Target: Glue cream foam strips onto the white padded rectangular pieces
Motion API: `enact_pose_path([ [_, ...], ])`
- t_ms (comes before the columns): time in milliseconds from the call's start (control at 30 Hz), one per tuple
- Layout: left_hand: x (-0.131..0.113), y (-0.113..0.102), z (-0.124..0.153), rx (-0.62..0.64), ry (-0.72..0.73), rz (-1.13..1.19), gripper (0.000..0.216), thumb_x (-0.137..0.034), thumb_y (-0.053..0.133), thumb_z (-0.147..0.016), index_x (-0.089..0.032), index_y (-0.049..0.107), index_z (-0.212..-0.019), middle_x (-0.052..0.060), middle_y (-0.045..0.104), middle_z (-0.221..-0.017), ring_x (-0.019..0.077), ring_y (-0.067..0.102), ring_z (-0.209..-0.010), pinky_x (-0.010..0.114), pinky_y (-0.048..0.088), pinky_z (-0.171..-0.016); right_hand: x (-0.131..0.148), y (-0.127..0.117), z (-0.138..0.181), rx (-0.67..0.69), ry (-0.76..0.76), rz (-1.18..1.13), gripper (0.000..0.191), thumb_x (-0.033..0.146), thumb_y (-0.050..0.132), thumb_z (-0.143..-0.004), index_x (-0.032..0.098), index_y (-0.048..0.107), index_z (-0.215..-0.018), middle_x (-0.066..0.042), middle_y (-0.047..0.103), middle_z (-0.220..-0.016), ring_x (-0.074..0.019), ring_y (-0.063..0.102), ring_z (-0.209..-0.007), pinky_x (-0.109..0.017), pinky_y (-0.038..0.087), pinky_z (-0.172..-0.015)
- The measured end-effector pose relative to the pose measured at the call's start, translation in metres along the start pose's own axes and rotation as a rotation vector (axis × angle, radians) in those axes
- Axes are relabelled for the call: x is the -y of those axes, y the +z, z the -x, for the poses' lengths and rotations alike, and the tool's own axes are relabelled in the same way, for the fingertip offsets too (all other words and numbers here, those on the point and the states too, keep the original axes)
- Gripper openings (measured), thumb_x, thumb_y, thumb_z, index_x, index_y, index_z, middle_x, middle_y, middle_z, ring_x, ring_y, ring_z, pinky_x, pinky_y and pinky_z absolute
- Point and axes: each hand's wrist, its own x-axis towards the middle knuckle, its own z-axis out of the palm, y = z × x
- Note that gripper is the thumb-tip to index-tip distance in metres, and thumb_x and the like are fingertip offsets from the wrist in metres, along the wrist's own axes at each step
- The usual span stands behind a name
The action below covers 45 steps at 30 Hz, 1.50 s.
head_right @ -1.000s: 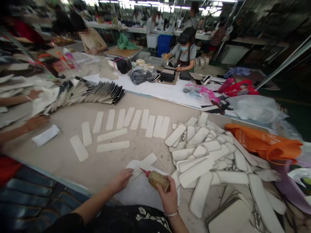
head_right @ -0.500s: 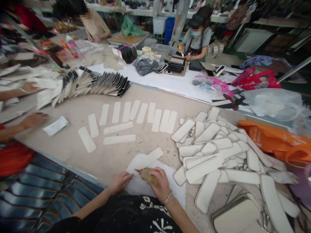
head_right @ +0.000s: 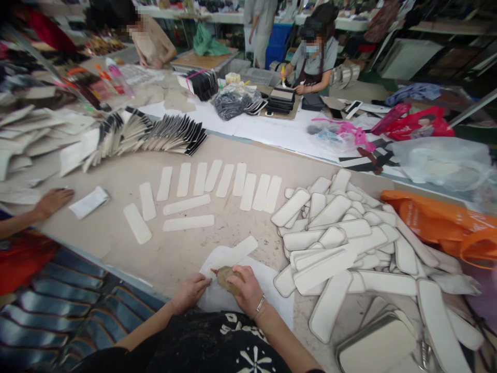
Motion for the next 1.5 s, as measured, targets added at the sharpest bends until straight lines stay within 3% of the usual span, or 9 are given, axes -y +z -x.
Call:
enact_pose_path([
  [267, 0.001, 0.002, -0.001, -0.007, -0.027, 0.028, 0.036, -0.030, 0.035, -0.090, -0.020, 0.066, -0.105, 0.008, 0.061, -0.097, 0.0204, 0.059, -0.087, 0.032, 0.048, -0.080, -0.017, -0.025, 0.004, -0.085, 0.057, 0.080, 0.038, 0.005, 0.053, -0.074, 0.025, 0.058, -0.106, -0.007, 0.049, -0.114, -0.0216, 0.048, -0.101, -0.041, 0.045, -0.088],
  [700, 0.007, 0.011, -0.003, -0.095, -0.040, 0.105, 0.039, -0.039, 0.035, -0.090, -0.021, 0.068, -0.101, 0.006, 0.059, -0.087, 0.0178, 0.057, -0.080, 0.030, 0.049, -0.076, -0.066, -0.071, 0.002, -0.282, 0.118, 0.293, 0.034, 0.010, 0.056, -0.076, 0.024, 0.057, -0.108, -0.008, 0.050, -0.114, -0.0217, 0.050, -0.101, -0.043, 0.048, -0.086],
  [867, 0.008, 0.011, -0.002, -0.094, 0.002, 0.084, 0.037, -0.033, 0.035, -0.091, -0.021, 0.067, -0.104, 0.008, 0.061, -0.102, 0.0193, 0.059, -0.093, 0.031, 0.048, -0.084, -0.072, -0.079, 0.001, -0.303, 0.156, 0.320, 0.031, 0.015, 0.059, -0.077, 0.022, 0.057, -0.107, -0.010, 0.049, -0.113, -0.0235, 0.050, -0.102, -0.045, 0.048, -0.085],
  [1000, 0.004, 0.007, -0.003, -0.075, -0.020, 0.122, 0.033, -0.029, 0.039, -0.089, -0.020, 0.066, -0.105, 0.007, 0.062, -0.110, 0.0198, 0.057, -0.100, 0.032, 0.046, -0.090, -0.056, -0.072, 0.001, -0.295, 0.145, 0.259, 0.032, 0.021, 0.065, -0.076, 0.023, 0.055, -0.107, -0.010, 0.050, -0.113, -0.0236, 0.051, -0.102, -0.045, 0.048, -0.087],
  [1233, 0.002, 0.006, -0.003, -0.049, -0.006, 0.128, 0.033, -0.025, 0.038, -0.089, -0.019, 0.065, -0.107, 0.009, 0.062, -0.110, 0.0186, 0.059, -0.097, 0.035, 0.048, -0.090, -0.010, -0.030, -0.005, -0.109, 0.081, 0.003, 0.032, 0.018, 0.064, -0.076, 0.024, 0.055, -0.105, -0.008, 0.051, -0.110, -0.0204, 0.051, -0.098, -0.038, 0.049, -0.083],
  [1500, 0.002, 0.008, -0.001, -0.149, 0.091, 0.049, 0.033, -0.026, 0.037, -0.092, -0.018, 0.066, -0.105, 0.008, 0.064, -0.106, 0.0190, 0.062, -0.093, 0.031, 0.051, -0.084, -0.008, -0.007, -0.007, 0.046, 0.013, -0.044, 0.027, 0.019, 0.064, -0.076, 0.023, 0.057, -0.102, -0.008, 0.051, -0.111, -0.0198, 0.049, -0.097, -0.037, 0.047, -0.084],
])
